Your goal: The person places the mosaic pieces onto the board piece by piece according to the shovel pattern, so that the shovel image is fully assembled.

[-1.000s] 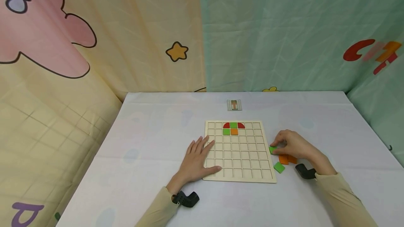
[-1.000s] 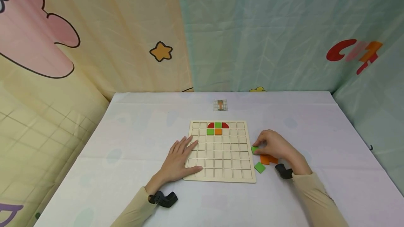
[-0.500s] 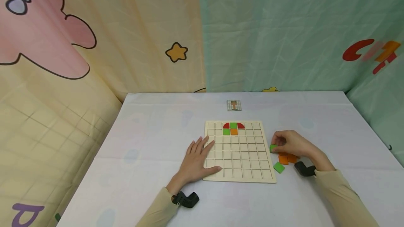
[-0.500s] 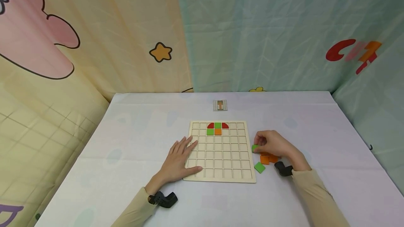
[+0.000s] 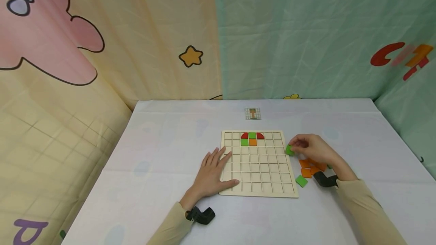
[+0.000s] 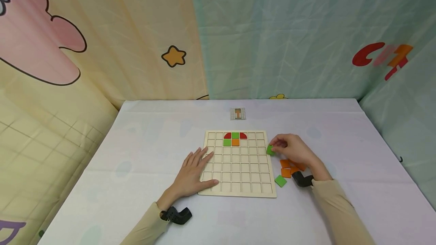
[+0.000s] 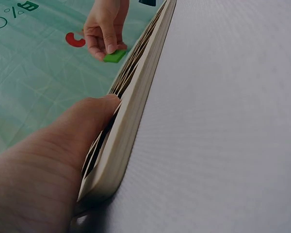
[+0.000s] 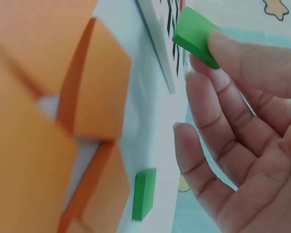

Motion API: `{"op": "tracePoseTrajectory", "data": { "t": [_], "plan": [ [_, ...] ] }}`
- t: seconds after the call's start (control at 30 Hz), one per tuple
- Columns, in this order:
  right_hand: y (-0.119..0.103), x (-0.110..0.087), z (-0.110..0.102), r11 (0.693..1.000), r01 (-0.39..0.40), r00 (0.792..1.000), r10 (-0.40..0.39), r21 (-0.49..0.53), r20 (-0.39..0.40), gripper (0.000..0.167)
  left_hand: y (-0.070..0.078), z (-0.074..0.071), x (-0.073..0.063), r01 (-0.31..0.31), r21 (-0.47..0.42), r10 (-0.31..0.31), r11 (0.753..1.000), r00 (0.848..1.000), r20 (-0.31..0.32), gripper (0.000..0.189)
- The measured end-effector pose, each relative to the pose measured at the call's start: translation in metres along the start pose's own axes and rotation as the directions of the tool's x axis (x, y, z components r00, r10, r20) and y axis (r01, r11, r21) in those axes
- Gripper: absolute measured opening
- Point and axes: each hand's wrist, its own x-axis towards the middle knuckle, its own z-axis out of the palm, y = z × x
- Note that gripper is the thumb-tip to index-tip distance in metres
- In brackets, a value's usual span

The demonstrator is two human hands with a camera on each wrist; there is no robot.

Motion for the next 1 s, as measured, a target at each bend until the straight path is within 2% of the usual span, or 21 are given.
{"op": "tracePoseTrajectory", "data": {
  "t": [0.17,0.4,0.57,0.8,1.0],
  "plan": [
    [-0.009,0.008,0.003,1.0,0.006,1.0,-0.006,-0.017,-0.029,0.01,-0.001,0.001,0.0,-0.007,-0.005,0.007,1.0,1.0,-0.013,0.089],
    [-0.018,0.022,0.012,0.996,0.087,0.995,-0.088,-0.008,-0.047,0.005,-0.001,0.003,0.0,-0.023,-0.008,0.022,1.0,0.999,-0.032,0.089],
    [-0.022,0.032,0.019,0.993,0.112,0.993,-0.111,0.031,-0.052,0.005,0.0,0.002,0.0,-0.025,-0.014,0.025,1.0,0.999,-0.035,0.088],
    [-0.031,0.046,0.027,0.991,0.127,0.99,-0.124,0.039,-0.065,0.008,0.0,0.0,-0.001,-0.008,-0.003,0.008,1.0,1.0,-0.015,0.088],
    [-0.038,0.055,0.034,0.99,0.137,0.99,-0.136,0.032,-0.042,0.011,0.0,0.0,0.0,0.011,0.0,-0.011,1.0,1.0,0.006,0.089]
  ]
}}
